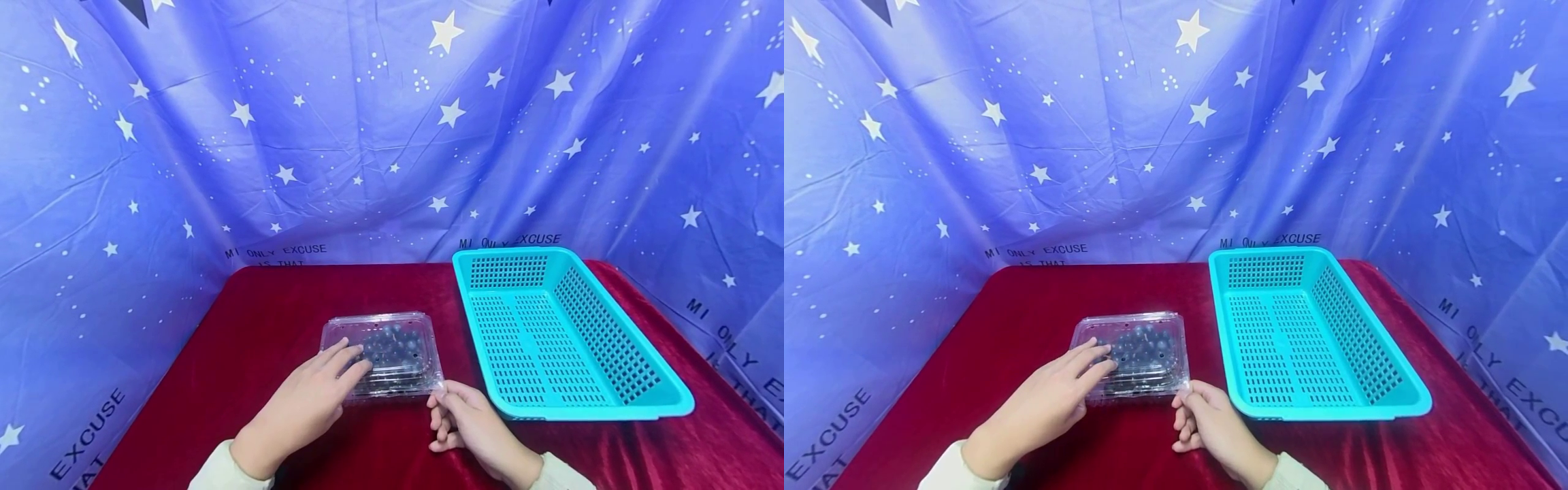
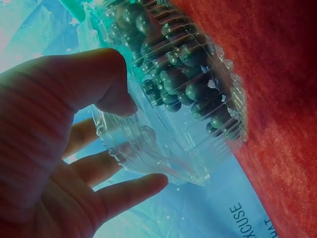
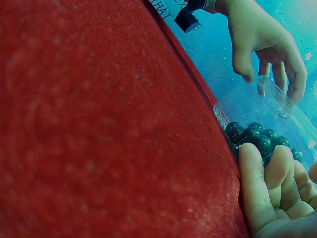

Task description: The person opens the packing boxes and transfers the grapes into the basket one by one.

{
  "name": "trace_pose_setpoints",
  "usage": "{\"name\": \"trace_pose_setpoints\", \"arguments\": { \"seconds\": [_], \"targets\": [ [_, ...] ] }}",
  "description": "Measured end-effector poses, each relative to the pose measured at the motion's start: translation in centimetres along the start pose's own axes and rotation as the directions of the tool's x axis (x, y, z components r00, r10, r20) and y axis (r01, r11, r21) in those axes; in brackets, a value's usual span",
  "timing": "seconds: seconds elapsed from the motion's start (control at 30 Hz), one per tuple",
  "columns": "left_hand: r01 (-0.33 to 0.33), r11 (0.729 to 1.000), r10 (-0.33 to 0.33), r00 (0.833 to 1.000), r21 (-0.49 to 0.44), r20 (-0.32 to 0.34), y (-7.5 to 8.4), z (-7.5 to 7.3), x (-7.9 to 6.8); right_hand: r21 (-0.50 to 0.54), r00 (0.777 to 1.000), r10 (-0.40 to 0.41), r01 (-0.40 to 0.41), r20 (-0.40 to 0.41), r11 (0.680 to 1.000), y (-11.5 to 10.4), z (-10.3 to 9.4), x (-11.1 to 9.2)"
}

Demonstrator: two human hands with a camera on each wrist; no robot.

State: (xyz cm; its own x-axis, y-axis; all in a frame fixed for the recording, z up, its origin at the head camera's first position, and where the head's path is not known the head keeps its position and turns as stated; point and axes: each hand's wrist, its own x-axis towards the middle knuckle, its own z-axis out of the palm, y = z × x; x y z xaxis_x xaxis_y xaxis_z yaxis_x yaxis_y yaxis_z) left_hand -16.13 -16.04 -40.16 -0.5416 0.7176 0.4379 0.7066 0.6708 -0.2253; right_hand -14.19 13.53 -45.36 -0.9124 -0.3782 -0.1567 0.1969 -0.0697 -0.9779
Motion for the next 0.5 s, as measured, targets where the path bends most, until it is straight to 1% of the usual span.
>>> {"name": "trace_pose_setpoints", "arguments": {
  "seconds": [0.3,0.5],
  "targets": [
    [-0.007,1.000,0.008,0.999,-0.013,0.034,-0.08,-0.55,0.22,-0.002,1.000,0.000,0.000,0.003,1.000,0.03,-0.01,0.02],
    [-0.002,1.000,0.003,0.999,-0.023,0.051,-0.17,-0.65,0.29,-0.001,1.000,0.002,-0.002,0.005,1.000,-0.03,0.03,0.00]
  ]
}}
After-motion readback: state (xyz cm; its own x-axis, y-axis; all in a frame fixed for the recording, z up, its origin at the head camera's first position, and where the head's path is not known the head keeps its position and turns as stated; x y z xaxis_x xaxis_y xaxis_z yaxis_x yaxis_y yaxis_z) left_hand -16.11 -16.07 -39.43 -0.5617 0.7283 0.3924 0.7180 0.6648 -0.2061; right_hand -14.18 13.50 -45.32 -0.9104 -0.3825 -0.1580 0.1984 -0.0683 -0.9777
